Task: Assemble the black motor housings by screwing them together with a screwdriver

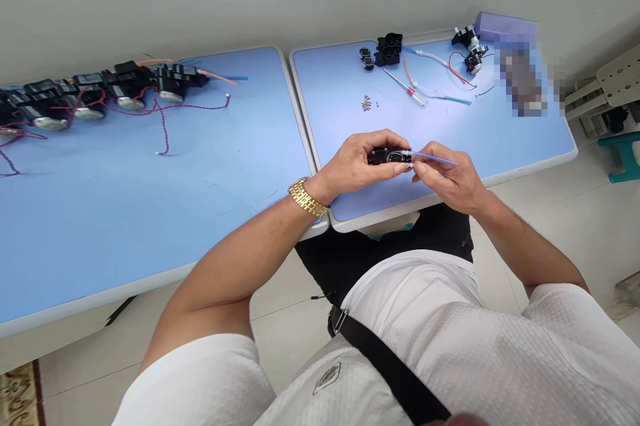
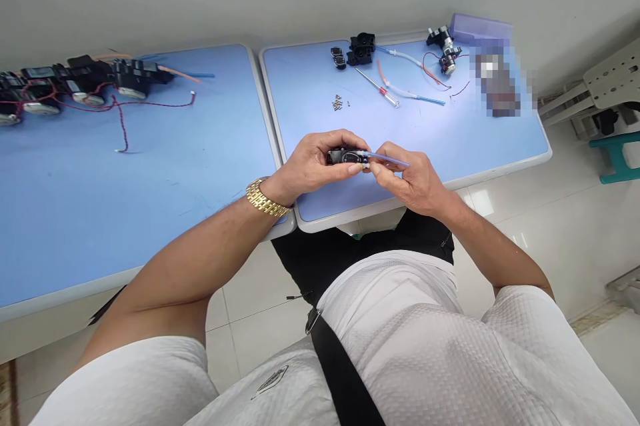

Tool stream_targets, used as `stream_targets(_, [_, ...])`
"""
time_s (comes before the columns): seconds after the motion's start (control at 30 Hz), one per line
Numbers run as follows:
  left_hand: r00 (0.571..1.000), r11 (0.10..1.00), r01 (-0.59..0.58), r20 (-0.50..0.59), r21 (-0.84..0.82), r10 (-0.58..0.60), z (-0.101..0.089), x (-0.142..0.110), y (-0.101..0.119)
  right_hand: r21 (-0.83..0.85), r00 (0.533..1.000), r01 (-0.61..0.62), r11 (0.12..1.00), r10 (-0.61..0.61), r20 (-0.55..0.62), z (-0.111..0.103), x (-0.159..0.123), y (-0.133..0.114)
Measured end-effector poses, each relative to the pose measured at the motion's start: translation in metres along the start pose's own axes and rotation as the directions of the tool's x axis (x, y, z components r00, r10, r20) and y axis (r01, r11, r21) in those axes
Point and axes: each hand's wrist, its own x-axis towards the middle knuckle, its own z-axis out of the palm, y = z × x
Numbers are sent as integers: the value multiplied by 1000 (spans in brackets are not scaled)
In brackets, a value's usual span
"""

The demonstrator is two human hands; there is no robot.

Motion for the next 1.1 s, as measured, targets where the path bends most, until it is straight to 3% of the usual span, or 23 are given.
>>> stream_targets(0.23, [985,982,-170,-22,82,173,2,-1,-1,-68,989,113,991,-119,-86,3,-3,-2])
stream_targets(0.47, [941,925,-320,-41,207,335,7,-1,-4,-197,957,230,953,-258,-133,2,-8,-2])
stream_targets(0.57, [934,917,-335,-47,218,353,8,-1,-3,-266,944,248,931,-295,-151,2,-9,0])
stream_targets(0.87, [982,964,-184,9,191,186,7,-3,3,-244,977,139,960,-173,-121,-2,-13,-1])
stream_targets(1.1, [983,972,-186,15,144,185,6,-4,5,4,996,29,1000,-28,-85,-4,-10,-4])
